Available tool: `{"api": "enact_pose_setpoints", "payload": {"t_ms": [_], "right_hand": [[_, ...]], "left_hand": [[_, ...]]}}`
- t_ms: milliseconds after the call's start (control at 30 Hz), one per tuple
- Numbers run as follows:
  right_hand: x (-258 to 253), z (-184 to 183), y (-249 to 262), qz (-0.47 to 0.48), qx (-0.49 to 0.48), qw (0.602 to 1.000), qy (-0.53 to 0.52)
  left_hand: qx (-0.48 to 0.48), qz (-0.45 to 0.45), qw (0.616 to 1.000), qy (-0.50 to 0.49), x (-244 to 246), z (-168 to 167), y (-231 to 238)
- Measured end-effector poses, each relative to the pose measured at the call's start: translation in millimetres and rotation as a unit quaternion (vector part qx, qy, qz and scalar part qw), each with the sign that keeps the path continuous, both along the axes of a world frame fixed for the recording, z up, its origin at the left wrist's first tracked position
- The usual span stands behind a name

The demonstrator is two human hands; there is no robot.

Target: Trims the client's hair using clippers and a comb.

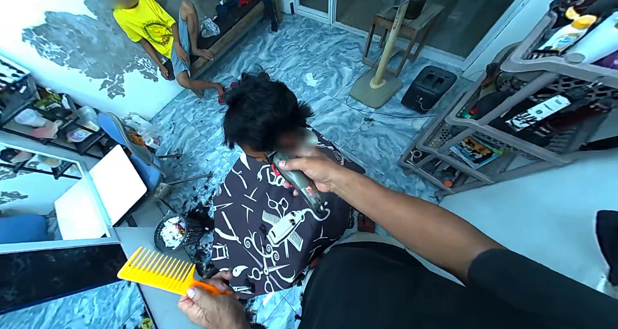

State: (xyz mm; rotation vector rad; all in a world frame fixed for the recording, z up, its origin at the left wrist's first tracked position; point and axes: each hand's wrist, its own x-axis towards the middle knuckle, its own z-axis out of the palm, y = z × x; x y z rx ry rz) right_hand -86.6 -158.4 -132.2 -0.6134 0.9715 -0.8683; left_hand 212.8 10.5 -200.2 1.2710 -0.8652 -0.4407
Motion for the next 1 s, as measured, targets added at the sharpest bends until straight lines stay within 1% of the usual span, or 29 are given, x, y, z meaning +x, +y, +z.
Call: {"api": "enact_pose_setpoints", "payload": {"t_ms": [133, 267, 400, 500, 567, 633, 667, 700, 767, 800, 833, 867, 933, 1000], "right_hand": [[-4, 8, -2, -0.018, -0.032, 0.998, -0.044], [-1, 2, 0, 0.003, -0.003, 1.0, -0.005], [-2, 12, -3, -0.015, -0.035, 0.998, -0.043], [-2, 5, 1, 0.015, 0.0, 1.0, -0.005], [-5, 7, 0, 0.006, 0.013, 1.0, -0.016], [-7, 17, -3, -0.001, -0.023, 0.999, -0.047], [-7, 19, -3, 0.02, -0.043, 0.998, -0.041], [-9, 16, 0, 0.063, -0.051, 0.997, -0.012], [-19, -11, 19, 0.187, -0.027, 0.981, 0.054], [-27, -32, 34, 0.238, -0.002, 0.969, 0.073], [-38, -53, 52, 0.269, 0.023, 0.96, 0.077], [-51, -72, 69, 0.281, 0.044, 0.956, 0.07], [-78, -97, 97, 0.28, 0.073, 0.956, 0.04], [-98, -103, 107, 0.254, 0.074, 0.964, -0.004]], "left_hand": [[0.004, -0.006, 1.0, 0.009, -6, -3, 0], [0.006, -0.006, 1.0, 0.012, -11, -2, -2], [0.015, -0.01, 1.0, 0.003, -14, 0, -2], [0.007, -0.012, 1.0, 0.0, -15, 0, -5], [0.007, -0.02, 1.0, -0.001, -16, -1, -5], [0.012, -0.03, 0.999, -0.006, -20, -3, -6], [0.022, -0.037, 0.999, -0.015, -24, -4, -7], [0.046, -0.043, 0.998, -0.032, -29, -6, -11], [0.097, -0.082, 0.987, -0.103, -41, -17, -25], [0.1, -0.114, 0.976, -0.159, -48, -25, -38], [0.08, -0.146, 0.959, -0.228, -53, -30, -54], [0.046, -0.171, 0.938, -0.297, -58, -27, -73], [-0.021, -0.201, 0.897, -0.394, -68, -3, -112], [-0.066, -0.215, 0.858, -0.463, -73, 35, -154]]}}
